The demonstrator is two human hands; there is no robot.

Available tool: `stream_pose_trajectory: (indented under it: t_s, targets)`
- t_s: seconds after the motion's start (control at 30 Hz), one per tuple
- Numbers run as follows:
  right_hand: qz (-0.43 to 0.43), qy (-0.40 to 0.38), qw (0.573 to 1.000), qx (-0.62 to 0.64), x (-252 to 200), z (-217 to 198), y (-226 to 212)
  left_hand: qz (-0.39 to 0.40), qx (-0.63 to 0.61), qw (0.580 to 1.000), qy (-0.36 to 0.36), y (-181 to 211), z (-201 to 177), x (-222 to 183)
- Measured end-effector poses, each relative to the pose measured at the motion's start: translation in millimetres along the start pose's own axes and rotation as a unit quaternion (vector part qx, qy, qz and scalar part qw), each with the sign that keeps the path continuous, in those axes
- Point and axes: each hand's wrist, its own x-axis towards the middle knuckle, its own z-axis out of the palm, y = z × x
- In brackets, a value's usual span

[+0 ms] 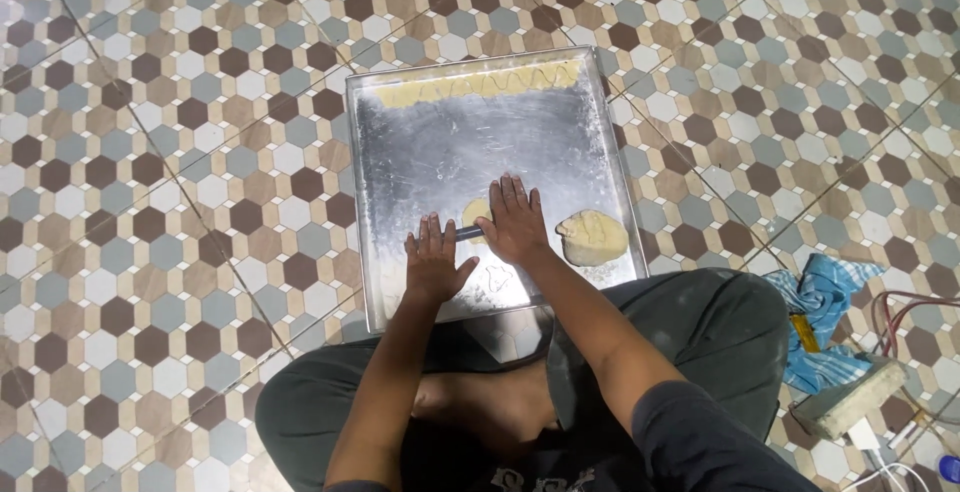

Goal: Rolling out small pieces of dough with a metal rod and folding them into shapes on a metal tray.

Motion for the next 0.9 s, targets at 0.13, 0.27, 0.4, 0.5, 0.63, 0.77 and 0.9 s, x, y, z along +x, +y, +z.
stream_pose_trajectory:
  t_s: [0.13, 0.27, 0.4, 0.5, 0.63, 0.77, 0.9]
  targets:
    - [-0.010, -0.003, 1.000, 0.001, -8.3, 5.7, 1.1, -0.013, 0.014, 0.998, -0.061, 6.4, -14.1, -12.6]
    - [-0.013, -0.012, 1.000, -0.006, -15.1, 5.8, -0.6, -0.009, 0.011, 0.997, -0.081, 5.0, -12.9, -18.5]
    - [-0.020, -0.016, 1.000, -0.013, -18.2, 8.2, 1.6, -0.009, 0.006, 0.995, -0.097, 5.9, -13.7, -20.4]
    - [-0.019, -0.029, 0.999, -0.019, -14.4, 12.4, 2.7, -0.011, -0.011, 0.996, -0.092, 6.4, -19.8, -22.5]
    - [-0.025, -0.036, 0.999, -0.008, -10.1, 8.4, 2.9, -0.020, -0.049, 0.996, -0.070, 7.9, -31.1, -23.4]
    - [-0.013, -0.029, 0.999, -0.018, 3.5, 10.8, 4.3, -0.007, -0.078, 0.997, 0.025, -1.4, -20.7, -5.0]
    - [-0.006, -0.007, 1.000, -0.006, 20.0, 11.4, 8.4, 0.008, -0.119, 0.989, 0.082, -17.7, -18.1, 28.4]
